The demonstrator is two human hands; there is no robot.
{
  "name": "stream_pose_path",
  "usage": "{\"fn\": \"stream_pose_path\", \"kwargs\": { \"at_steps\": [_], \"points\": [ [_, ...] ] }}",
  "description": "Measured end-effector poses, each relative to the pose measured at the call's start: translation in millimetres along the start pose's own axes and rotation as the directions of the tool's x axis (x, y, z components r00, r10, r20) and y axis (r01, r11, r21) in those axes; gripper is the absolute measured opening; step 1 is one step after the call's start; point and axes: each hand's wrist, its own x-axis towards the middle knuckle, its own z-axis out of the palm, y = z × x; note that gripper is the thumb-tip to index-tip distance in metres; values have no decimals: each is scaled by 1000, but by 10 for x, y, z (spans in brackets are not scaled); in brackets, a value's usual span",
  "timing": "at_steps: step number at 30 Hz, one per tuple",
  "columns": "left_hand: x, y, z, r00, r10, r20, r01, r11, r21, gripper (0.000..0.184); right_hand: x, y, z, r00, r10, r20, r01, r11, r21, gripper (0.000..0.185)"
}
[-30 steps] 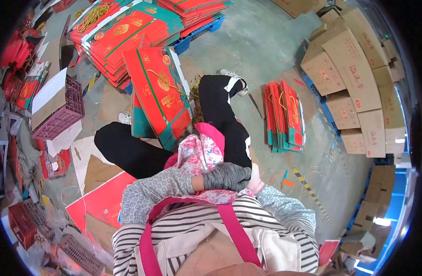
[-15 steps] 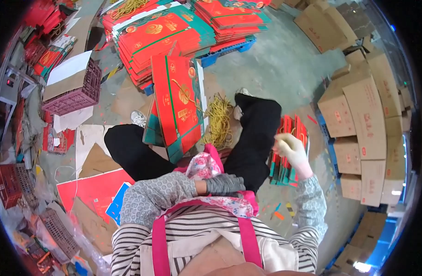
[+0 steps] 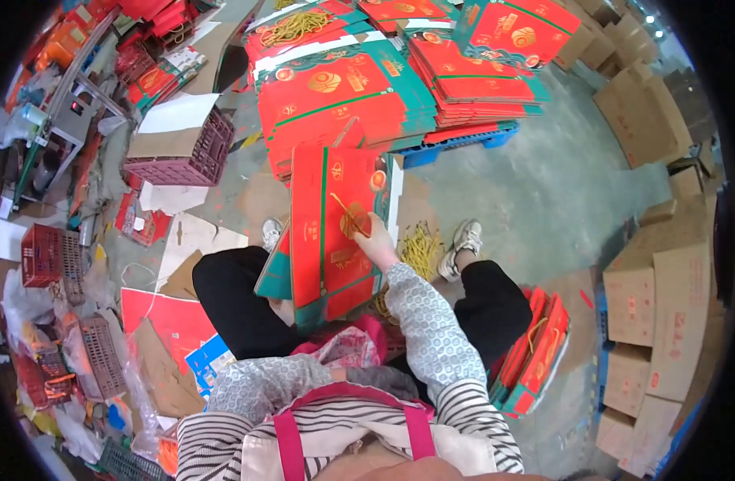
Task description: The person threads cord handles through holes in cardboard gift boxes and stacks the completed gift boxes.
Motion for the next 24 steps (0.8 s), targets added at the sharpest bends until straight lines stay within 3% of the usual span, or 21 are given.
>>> {"fn": "stream_pose_path", "kwargs": {
  "at_steps": [3, 4, 6, 7, 8, 9, 10, 12, 13, 14, 15, 16, 17, 18, 20, 21, 22, 23, 24],
  "points": [
    [113, 24, -236, 984, -163, -67, 154, 980, -122, 31, 123, 36, 264, 1000, 14, -22, -13, 999, 53, 57],
    [118, 124, -276, 973, -217, -84, 201, 965, -170, 31, 107, 75, 347, 997, 59, -44, -60, 998, -26, 39],
    [-5, 353, -767, 921, -178, -348, 127, 978, -166, 28, 178, 186, 346, 984, -23, 177, 36, 997, -71, 28],
    [-153, -198, -953, 895, 18, -445, 161, 919, 360, 26, 71, 71, 233, 974, 25, 223, -48, 994, 97, 25],
    [-272, -734, -1121, 875, 240, -420, 209, 595, 776, 24, -8, 54, 194, 953, -22, 301, 4, 998, 62, 25],
    [-315, -549, -1306, 713, -64, -698, 271, 944, 190, 30, -113, 49, 170, 922, -65, 381, 57, 998, 33, 25],
    [-328, -209, -1483, 540, -483, -689, 158, 862, -481, 36, -339, -67, 64, 904, -232, 359, 219, 973, 79, 21],
    [-225, 246, -1510, 458, -492, -740, -182, 763, -620, 35, -741, -473, -299, 805, -142, 576, 281, 947, -159, 16],
    [-184, 235, -1560, 578, -497, -647, -273, 630, -727, 35, -884, -646, -480, 730, -159, 664, 426, 866, -261, 14],
    [-156, 180, -1557, 664, -418, -620, -304, 607, -734, 32, -1034, -682, -596, 681, -232, 694, 519, 822, -235, 16],
    [-139, 134, -1569, 734, -327, -595, -337, 584, -738, 29, -1068, -768, -753, 657, -208, 725, 514, 827, -228, 18],
    [-161, 134, -1590, 727, -327, -604, -413, 495, -765, 23, -1119, -901, -918, 625, -192, 757, 510, 834, -210, 20],
    [-201, 102, -1599, 694, -325, -642, -502, 420, -756, 20, -1089, -1086, -1189, 672, -99, 734, 399, 883, -247, 22],
    [-219, 48, -1615, 657, -325, -680, -588, 342, -733, 17, -1046, -1192, -1504, 744, -122, 657, 303, 938, -169, 29],
    [-304, -86, -1709, 591, -402, -700, -662, 254, -705, 16, -958, -1180, -1976, 903, -334, 269, 239, 913, 329, 27],
    [-331, -134, -1744, 588, -399, -704, -679, 229, -697, 16, -937, -1349, -2314, 942, -264, 209, 165, 903, 397, 19],
    [-340, -151, -1746, 588, -354, -728, -712, 201, -673, 16, -949, -1362, -2625, 955, -93, 281, -57, 873, 484, 19],
    [-359, -177, -1748, 584, -352, -732, -716, 203, -668, 16, -1013, -1342, -2814, 978, 57, 201, -167, 791, 588, 18],
    [-385, -207, -1753, 605, -363, -709, -703, 175, -690, 17, -1012, -1162, -2789, 990, -122, -71, 130, 584, 801, 20]
  ]
}}
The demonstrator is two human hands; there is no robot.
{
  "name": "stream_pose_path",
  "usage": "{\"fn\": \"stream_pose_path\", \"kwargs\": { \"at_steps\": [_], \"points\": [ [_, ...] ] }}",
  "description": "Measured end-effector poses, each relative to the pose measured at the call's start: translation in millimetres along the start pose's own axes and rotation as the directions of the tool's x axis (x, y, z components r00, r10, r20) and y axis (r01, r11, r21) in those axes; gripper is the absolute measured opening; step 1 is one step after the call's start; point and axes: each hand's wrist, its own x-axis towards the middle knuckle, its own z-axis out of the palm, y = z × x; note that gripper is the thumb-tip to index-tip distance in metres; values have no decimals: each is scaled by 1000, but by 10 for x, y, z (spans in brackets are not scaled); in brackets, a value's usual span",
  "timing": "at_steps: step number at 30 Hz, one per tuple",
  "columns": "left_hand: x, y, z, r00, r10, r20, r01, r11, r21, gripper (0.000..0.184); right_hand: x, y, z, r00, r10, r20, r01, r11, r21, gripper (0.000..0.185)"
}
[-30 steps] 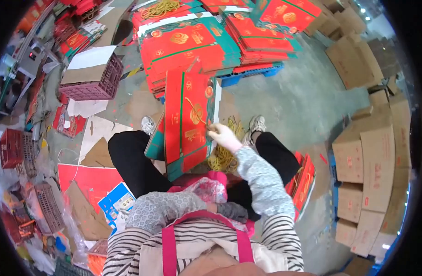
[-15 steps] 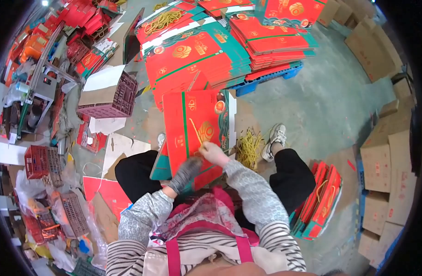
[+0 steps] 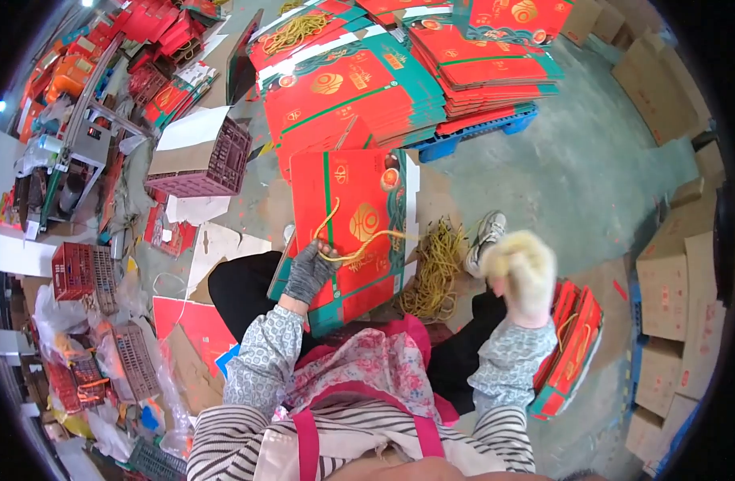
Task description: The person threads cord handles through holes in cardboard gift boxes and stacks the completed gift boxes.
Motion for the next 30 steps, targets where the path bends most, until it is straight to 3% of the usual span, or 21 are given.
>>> {"fn": "stream_pose_path", "kwargs": {
  "at_steps": [1, 4, 5, 7, 9, 10, 12, 13, 14, 15, 17, 18, 20, 21, 22, 23, 25, 27, 28, 29, 30],
  "points": [
    [-12, 6, -7, 999, -33, -5, 33, 999, -18, 18, 34, 12, -76, 992, -126, 10, 124, 986, 110, 20],
    [-141, -105, 127, 998, -44, -49, 53, 981, 189, 17, 173, 152, -8, 983, 19, -180, -40, 993, -111, 17],
    [-199, -189, 241, 998, -13, -54, 30, 946, 324, 17, 259, 316, 68, 991, -30, -132, 3, 980, -201, 18],
    [-261, -460, 368, 999, 35, -42, -10, 870, 492, 23, 361, 989, 86, 995, 101, 3, -94, 938, -333, 23],
    [-354, -727, 442, 998, -49, -40, 63, 707, 704, 27, 248, 1518, 270, 971, 206, 125, -127, 877, -463, 38],
    [-387, -833, 333, 986, -154, 66, 39, 593, 804, 29, 120, 1677, 375, 959, 181, 219, -38, 844, -535, 45],
    [-364, -1207, 293, 949, -165, 267, 55, 925, 377, 17, -19, 1577, 588, 811, 453, 370, -201, 810, -551, 39],
    [-453, -1283, 266, 951, -163, 264, 55, 926, 373, 17, -49, 1646, 605, 780, 424, 461, -176, 855, -488, 36],
    [-577, -1357, 233, 929, -183, 322, -81, 747, 659, 21, -76, 1719, 615, 742, 387, 547, -159, 895, -417, 33],
    [-699, -1407, 224, 904, -223, 365, -228, 471, 852, 25, -50, 1527, 642, 678, 447, 584, -344, 895, -284, 27],
    [-881, -1441, 287, 859, -339, 384, -468, -211, 858, 34, 62, 1058, 592, 687, 421, 592, -464, 881, -88, 23],
    [-978, -1284, 457, 872, -431, 234, -344, -197, 918, 34, 81, 1002, 485, 769, 303, 563, -429, 898, 102, 24],
    [-1063, -1146, 447, 954, -127, 271, -279, -54, 959, 36, 123, 740, 233, 912, 146, 384, -282, 903, 325, 34],
    [-1002, -1075, 124, 925, 37, 377, -330, -415, 848, 36, 160, 701, 112, 965, 72, 253, -184, 872, 454, 41],
    [-977, -938, 94, 892, 247, 380, -249, -435, 866, 35, 156, 482, 34, 992, -32, 124, -16, 929, 369, 51],
    [-893, -763, 107, 814, 443, 375, -167, -438, 883, 35, 179, 462, -81, 992, -124, 33, 95, 882, 461, 56],
    [-892, -459, 336, 602, 566, 563, -70, -666, 743, 35, 196, 415, -250, 972, -210, -108, 236, 884, 404, 51],
    [-754, -344, 60, 622, 705, 339, -260, -223, 940, 40, 200, 429, -388, 952, -259, -159, 303, 867, 397, 44],
    [-760, -260, 28, 726, 628, 279, -135, -268, 954, 42, 201, 427, -361, 953, -256, -160, 300, 868, 397, 44],
    [-733, -260, 6, 729, 626, 278, -135, -267, 954, 42, 202, 415, -318, 940, -264, -214, 318, 908, 274, 44],
    [-701, -261, 1, 741, 596, 310, -92, -367, 926, 42, 210, 409, -291, 922, -279, -267, 324, 935, 144, 44]
  ]
}}
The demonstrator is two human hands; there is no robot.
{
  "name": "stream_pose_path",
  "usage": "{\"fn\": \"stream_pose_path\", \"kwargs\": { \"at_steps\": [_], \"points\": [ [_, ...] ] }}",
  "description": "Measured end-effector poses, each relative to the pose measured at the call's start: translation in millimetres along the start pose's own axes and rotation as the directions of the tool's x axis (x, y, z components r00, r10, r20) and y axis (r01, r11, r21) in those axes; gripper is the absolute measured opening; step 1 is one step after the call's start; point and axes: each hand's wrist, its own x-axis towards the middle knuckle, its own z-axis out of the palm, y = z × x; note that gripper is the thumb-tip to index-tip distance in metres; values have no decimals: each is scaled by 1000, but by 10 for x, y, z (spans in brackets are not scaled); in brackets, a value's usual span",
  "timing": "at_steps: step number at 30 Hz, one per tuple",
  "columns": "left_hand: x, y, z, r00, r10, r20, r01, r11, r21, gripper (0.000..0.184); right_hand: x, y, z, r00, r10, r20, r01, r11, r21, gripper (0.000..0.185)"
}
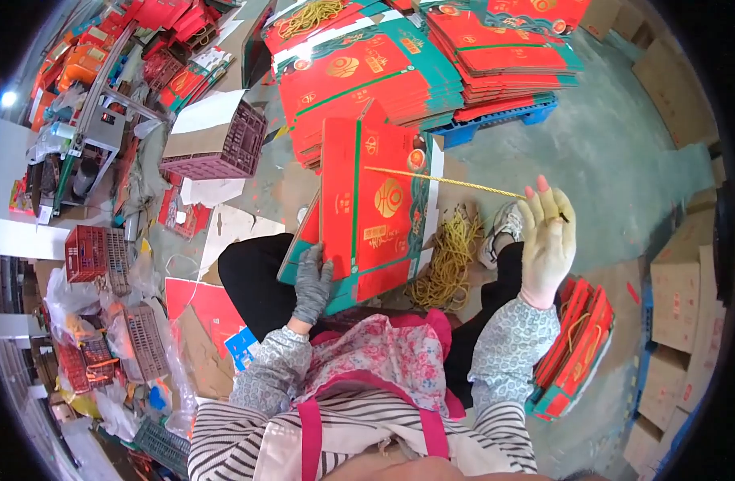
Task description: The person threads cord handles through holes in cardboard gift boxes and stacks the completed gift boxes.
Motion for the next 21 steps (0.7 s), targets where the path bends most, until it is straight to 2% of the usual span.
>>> {"fn": "stream_pose_path", "kwargs": {
  "at_steps": [1, 3, 4, 6, 7, 8, 9, 10, 11, 12, 13, 14, 15, 16, 17, 18, 19, 20, 21],
  "points": [
    [14, 2, 35, 999, 37, 28, -40, 994, 104, 42, 9, 76, -41, 997, -71, 15, 72, 994, -85, 41],
    [31, -25, 139, 998, 59, 31, -63, 990, 125, 42, -35, 108, -129, 997, -58, 53, 69, 967, -244, 34],
    [55, -29, 176, 997, 11, 74, -21, 991, 132, 44, -64, 101, -98, 999, -32, 18, 36, 945, -325, 29],
    [181, 77, 165, 976, -112, 188, 86, 986, 142, 49, -121, 136, 0, 995, -95, -22, 64, 804, -591, 26],
    [254, 57, 190, 976, -111, 189, 85, 986, 142, 49, -147, 161, 69, 990, -131, -56, 59, 735, -675, 24],
    [317, 37, 230, 959, -131, 252, 89, 981, 173, 50, -127, 141, 106, 954, -284, 97, 239, 521, -819, 24],
    [380, 93, 243, 938, -151, 311, 90, 975, 202, 51, -109, 115, 143, 879, -386, 279, 392, 254, -884, 24],
    [411, 155, 253, 913, -258, 317, 188, 954, 235, 52, -161, 142, 188, 875, -398, 277, 403, 280, -871, 28],
    [484, 213, 247, 914, -253, 318, 184, 955, 232, 52, -174, 142, 224, 866, -363, 345, 474, 370, -799, 31],
    [561, 258, 247, 804, -275, 527, 472, 834, -286, 52, -196, 144, 265, 848, -333, 413, 529, 460, -714, 34],
    [643, 373, 215, 697, -152, 701, 697, 373, -612, 53, -270, 117, 363, 894, -18, 448, 220, 888, -403, 39],
    [770, 458, 115, 530, -53, 847, 837, 195, -511, 52, -374, 272, 429, 800, 141, 584, -117, 990, -77, 45],
    [867, 461, 142, 526, -56, 849, 839, 197, -507, 52, -506, 415, 496, 694, 220, 685, -253, 966, -54, 35],
    [968, 465, 178, 441, -24, 897, 883, 192, -429, 56, -656, 445, 612, 540, 451, 711, -474, 861, -186, 26],
    [1064, 480, 212, 350, 11, 937, 919, 192, -345, 60, -796, 585, 699, 389, 481, 786, -440, 846, -300, 18],
    [1132, 551, 274, 326, -86, 941, 926, 232, -299, 58, -934, 644, 814, 308, 518, 798, -420, 827, -374, 17],
    [1165, 601, 358, 313, -57, 948, 920, 268, -287, 58, -1056, 732, 861, 235, 523, 820, -396, 822, -411, 20],
    [1170, 653, 449, 297, -27, 955, 912, 303, -275, 57, -1159, 846, 868, 206, 470, 858, -306, 864, -400, 23],
    [1125, 737, 529, 382, -97, 919, 881, 339, -330, 52, -1214, 870, 858, 165, 499, 851, -338, 839, -426, 25]
  ]
}}
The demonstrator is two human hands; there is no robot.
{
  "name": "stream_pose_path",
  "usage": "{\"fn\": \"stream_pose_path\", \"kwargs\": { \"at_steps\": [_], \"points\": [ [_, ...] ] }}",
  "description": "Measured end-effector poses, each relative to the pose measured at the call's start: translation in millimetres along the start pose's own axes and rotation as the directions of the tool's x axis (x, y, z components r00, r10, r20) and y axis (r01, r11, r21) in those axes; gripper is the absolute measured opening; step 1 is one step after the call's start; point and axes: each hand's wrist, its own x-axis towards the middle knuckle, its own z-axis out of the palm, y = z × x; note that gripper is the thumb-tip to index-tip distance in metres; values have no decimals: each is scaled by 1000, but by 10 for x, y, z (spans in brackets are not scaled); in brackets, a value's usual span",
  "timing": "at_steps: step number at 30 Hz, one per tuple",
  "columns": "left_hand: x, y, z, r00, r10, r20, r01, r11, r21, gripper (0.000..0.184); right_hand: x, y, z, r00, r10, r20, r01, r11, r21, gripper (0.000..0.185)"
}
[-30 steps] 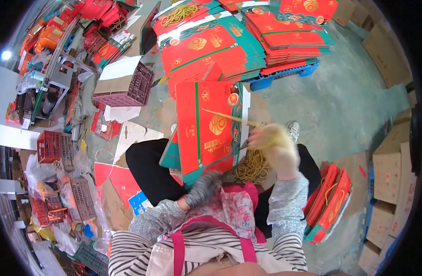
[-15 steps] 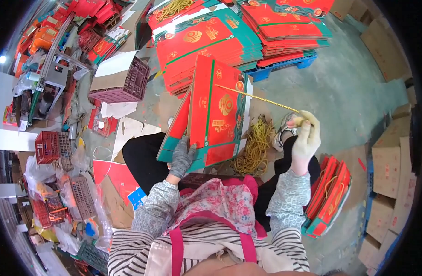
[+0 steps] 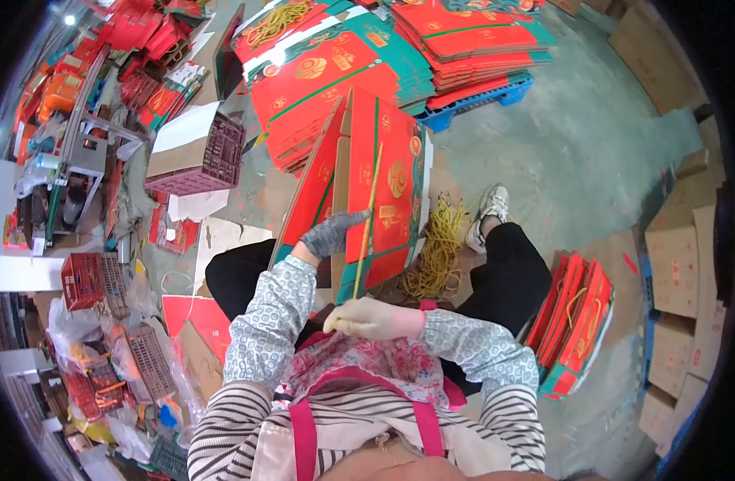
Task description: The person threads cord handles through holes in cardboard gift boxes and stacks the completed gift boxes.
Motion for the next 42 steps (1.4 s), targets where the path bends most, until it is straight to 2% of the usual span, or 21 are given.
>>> {"fn": "stream_pose_path", "kwargs": {
  "at_steps": [1, 2, 3, 4, 8, 10, 12, 14, 16, 18, 22, 25, 31, 33, 34, 35, 36, 38, 39, 41, 42],
  "points": [
    [94, -86, 22, 1000, -8, 8, 8, 1000, 3, 52, -7, 51, 53, 999, 40, 34, -41, 999, 28, 26],
    [206, -200, -10, 991, 77, -112, -77, 997, 1, 48, 34, 302, 169, 995, -98, 7, 98, 994, -37, 27],
    [227, -224, 27, 959, 162, -231, -164, 986, 10, 45, 20, 305, 188, 995, -98, 0, 98, 995, -36, 27],
    [215, -225, 22, 968, 123, -219, -149, 983, -105, 42, 20, 310, 203, 995, -87, -52, 81, 991, -110, 27],
    [-108, -299, 107, 974, 135, -183, -172, 964, -204, 45, -31, 364, -120, 959, 19, -281, -146, 887, -437, 31],
    [-214, -488, 11, 966, 207, -155, -240, 941, -239, 48, -78, 805, -388, 803, -128, -582, -277, 783, -556, 26],
    [-289, -649, -77, 970, 201, -140, -230, 944, -236, 49, -132, 768, -664, 633, 192, -750, -626, 697, -350, 19],
    [-289, -779, -132, 926, 291, -239, -342, 915, -212, 48, -156, 1011, -746, 546, 99, -832, -617, 719, -319, 12],
    [-324, -801, -118, 934, 272, -232, -324, 918, -227, 47, -159, 1236, -752, 530, 108, -841, -606, 742, -287, 12],
    [-341, -818, -121, 937, 261, -232, -316, 917, -244, 45, -130, 1295, -720, 564, 110, -818, -645, 677, -354, 14],
    [-350, -848, -114, 944, 205, -259, -252, 954, -163, 44, -70, 1255, -661, 598, 90, -796, -608, 697, -379, 15],
    [-334, -902, -142, 948, 207, -244, -232, 969, -81, 46, -35, 1215, -651, 553, 161, -818, -671, 668, -322, 15],
    [-376, -887, -18, 963, 189, -191, -197, 980, -25, 52, -28, 1146, -619, 624, 121, -772, -687, 555, -469, 12],
    [-336, -962, -89, 964, 186, -192, -185, 982, 26, 55, 12, 1115, -593, 608, 163, -777, -742, 466, -482, 12],
    [-231, -1107, -255, 956, 251, -154, -233, 964, 129, 56, 19, 1120, -575, 608, 164, -777, -742, 466, -482, 12],
    [-169, -1183, -346, 944, 312, -108, -282, 932, 228, 57, 23, 1129, -560, 554, 157, -818, -770, 470, -431, 13],
    [-176, -1144, -283, 943, 314, -108, -284, 931, 228, 57, 27, 1131, -557, 498, 151, -854, -795, 474, -379, 15],
    [-185, -1070, -157, 958, 252, -137, -258, 966, -24, 56, -74, 1118, -608, 483, 139, -864, -789, 497, -361, 16],
    [-216, -992, -93, 956, 258, -139, -265, 964, -30, 56, -137, 1115, -656, 469, 127, -874, -783, 518, -345, 18],
    [-264, -866, 11, 949, 242, 201, -163, 924, -345, 52, -175, 1103, -721, 503, 203, -840, -797, 485, -360, 25],
    [-179, -923, -18, 947, 254, 196, -173, 919, -355, 52, -187, 1089, -694, 534, 173, -828, -779, 481, -402, 22]
  ]
}}
